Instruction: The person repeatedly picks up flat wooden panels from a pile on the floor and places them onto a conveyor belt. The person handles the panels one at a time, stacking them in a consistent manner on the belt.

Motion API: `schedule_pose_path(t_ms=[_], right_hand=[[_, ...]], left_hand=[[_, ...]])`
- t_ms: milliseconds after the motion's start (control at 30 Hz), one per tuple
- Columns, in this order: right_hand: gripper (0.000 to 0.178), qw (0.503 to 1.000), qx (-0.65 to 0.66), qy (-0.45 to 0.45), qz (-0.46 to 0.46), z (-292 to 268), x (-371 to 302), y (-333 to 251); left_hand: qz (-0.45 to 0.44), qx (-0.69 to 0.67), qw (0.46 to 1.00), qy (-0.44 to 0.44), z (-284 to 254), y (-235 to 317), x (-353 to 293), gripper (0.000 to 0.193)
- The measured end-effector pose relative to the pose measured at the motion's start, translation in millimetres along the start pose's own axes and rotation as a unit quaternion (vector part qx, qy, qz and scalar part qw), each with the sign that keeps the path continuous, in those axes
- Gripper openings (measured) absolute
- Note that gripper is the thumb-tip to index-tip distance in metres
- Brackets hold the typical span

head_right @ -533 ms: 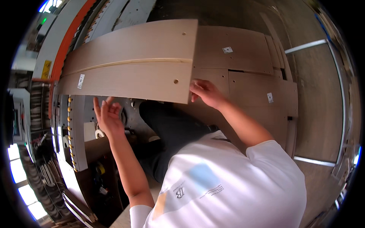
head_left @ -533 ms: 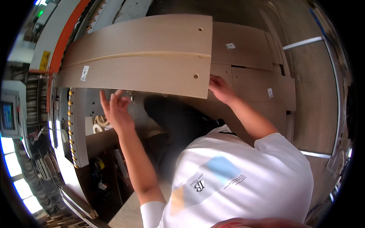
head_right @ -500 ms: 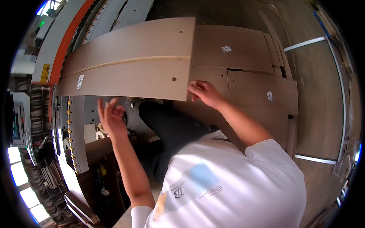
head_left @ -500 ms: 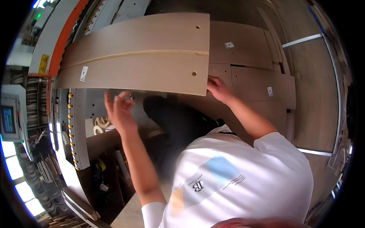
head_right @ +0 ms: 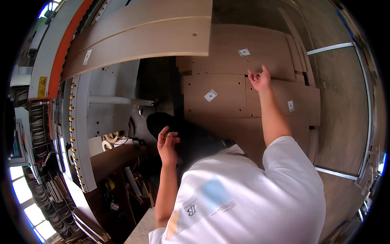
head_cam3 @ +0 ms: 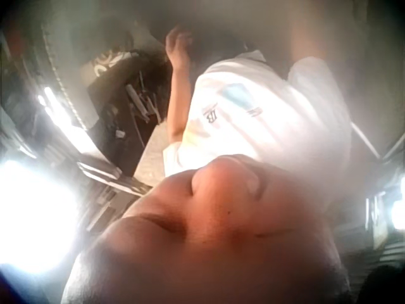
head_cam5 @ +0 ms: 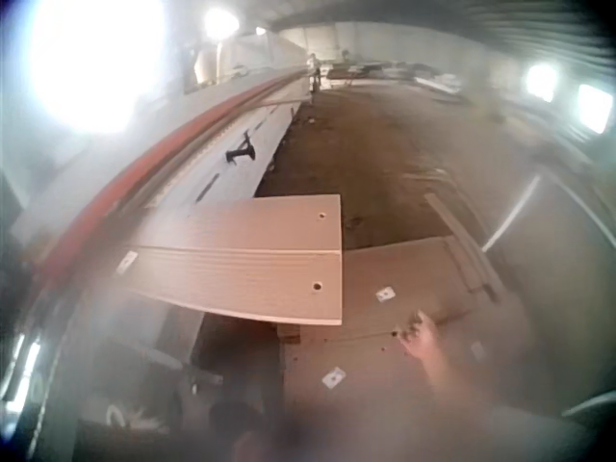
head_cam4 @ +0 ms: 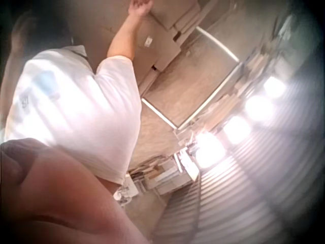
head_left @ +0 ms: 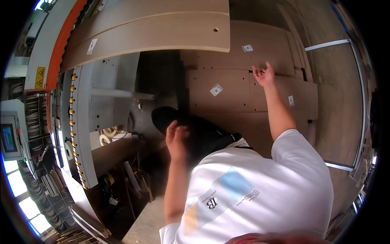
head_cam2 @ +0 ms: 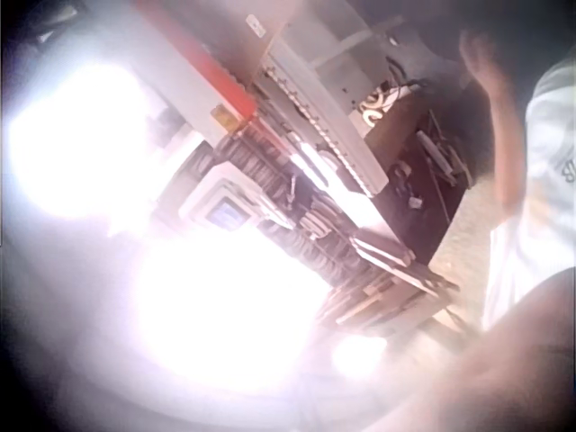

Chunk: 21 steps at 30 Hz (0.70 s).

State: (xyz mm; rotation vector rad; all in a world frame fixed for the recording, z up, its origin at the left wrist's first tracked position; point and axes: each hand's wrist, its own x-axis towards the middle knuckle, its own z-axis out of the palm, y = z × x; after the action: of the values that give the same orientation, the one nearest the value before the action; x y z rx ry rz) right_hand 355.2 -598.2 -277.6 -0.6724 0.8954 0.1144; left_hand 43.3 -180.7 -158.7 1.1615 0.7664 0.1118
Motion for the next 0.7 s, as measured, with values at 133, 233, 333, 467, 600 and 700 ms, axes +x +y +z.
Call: schedule_pose_path(t_ms=[133,233,333,467,600,700], right_hand=[[0.090,0.999,0.007,0.051,0.000,34,-6,-5],[0.076,0.998,0.004,0.058,0.009,37,9,-2],[0.057,0.998,0.037,0.026,-0.032,6,51,-1],[0.037,0.988,0.010,0.149,-0.046,11,48,7],[0.025,0.985,-0.050,0.161,-0.036,-13,76,11],[0.024,0.977,-0.129,0.165,-0.037,-13,74,18]], left_hand=[[-0.012,0.006,1.000,-0.005,-2,-4,7,0.033],[-0.010,0.009,1.000,-0.006,4,-3,6,0.033],[-0.014,0.031,0.999,-0.005,4,-1,8,0.032],[-0.013,0.019,1.000,-0.006,-1,-6,9,0.031],[-0.019,0.013,1.000,-0.017,0,-4,9,0.031],[-0.021,0.026,0.999,-0.022,3,-5,12,0.031]])
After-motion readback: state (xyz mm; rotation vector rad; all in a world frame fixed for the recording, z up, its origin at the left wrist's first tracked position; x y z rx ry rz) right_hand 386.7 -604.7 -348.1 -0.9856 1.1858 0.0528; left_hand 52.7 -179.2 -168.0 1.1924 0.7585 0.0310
